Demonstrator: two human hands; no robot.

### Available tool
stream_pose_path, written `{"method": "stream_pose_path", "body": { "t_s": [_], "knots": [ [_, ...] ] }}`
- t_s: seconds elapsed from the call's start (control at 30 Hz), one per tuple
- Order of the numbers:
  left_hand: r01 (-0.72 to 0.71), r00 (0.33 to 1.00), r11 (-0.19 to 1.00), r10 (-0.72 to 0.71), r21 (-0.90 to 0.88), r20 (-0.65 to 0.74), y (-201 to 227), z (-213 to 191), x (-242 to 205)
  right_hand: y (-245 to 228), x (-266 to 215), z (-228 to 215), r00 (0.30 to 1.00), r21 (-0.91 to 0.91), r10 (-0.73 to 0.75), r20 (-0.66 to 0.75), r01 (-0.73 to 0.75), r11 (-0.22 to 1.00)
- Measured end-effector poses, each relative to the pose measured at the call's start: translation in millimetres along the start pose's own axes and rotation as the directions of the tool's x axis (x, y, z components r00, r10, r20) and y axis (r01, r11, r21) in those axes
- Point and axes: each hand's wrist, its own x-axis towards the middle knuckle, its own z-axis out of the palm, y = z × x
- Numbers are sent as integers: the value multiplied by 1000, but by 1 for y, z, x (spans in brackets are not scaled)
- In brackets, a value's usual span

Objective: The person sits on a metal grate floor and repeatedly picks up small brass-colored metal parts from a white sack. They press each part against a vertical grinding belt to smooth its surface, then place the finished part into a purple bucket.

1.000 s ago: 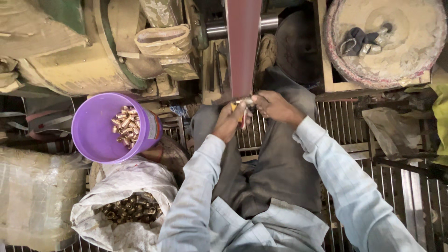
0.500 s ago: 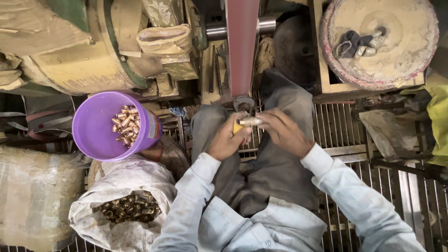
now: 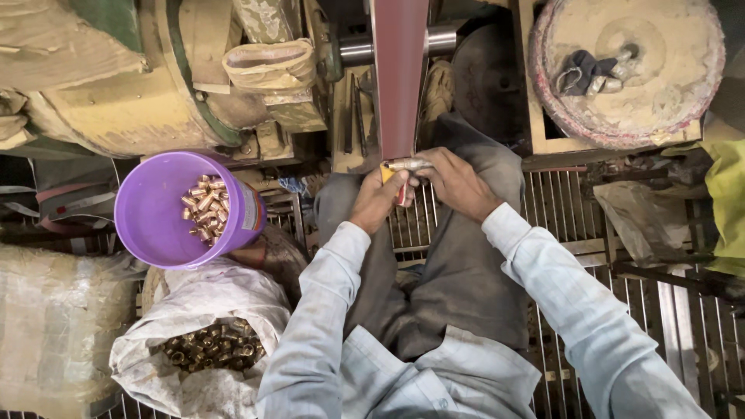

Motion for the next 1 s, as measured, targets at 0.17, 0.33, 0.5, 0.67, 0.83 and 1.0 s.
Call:
{"method": "stream_pose_path", "body": {
  "t_s": [0.17, 0.33, 0.5, 0.67, 0.83, 1.0],
  "knots": [
    [33, 999, 999, -33, 10, -38, -1, 2, 5, 4, 2, 4, 997, -13, 74, 31, -74, 997],
    [23, 998, 999, -20, 44, -57, 1, 5, 3, 10, 4, 5, 992, -20, 107, 64, -106, 994],
    [-2, 999, 1000, 3, 26, -35, -2, 5, 4, 17, 5, 5, 989, 14, 126, 83, -127, 992],
    [42, 996, 999, -39, 28, -76, -6, 4, 6, 25, 8, 7, 984, 72, 134, 118, -143, 987],
    [35, 996, 999, -33, 23, -77, -7, 4, 7, 38, 11, 10, 917, 111, 330, 225, -361, 926],
    [12, 999, 1000, -12, 11, -45, -6, 5, 6, 48, 15, 19, 715, 479, 537, 448, -699, 531]
  ]
}}
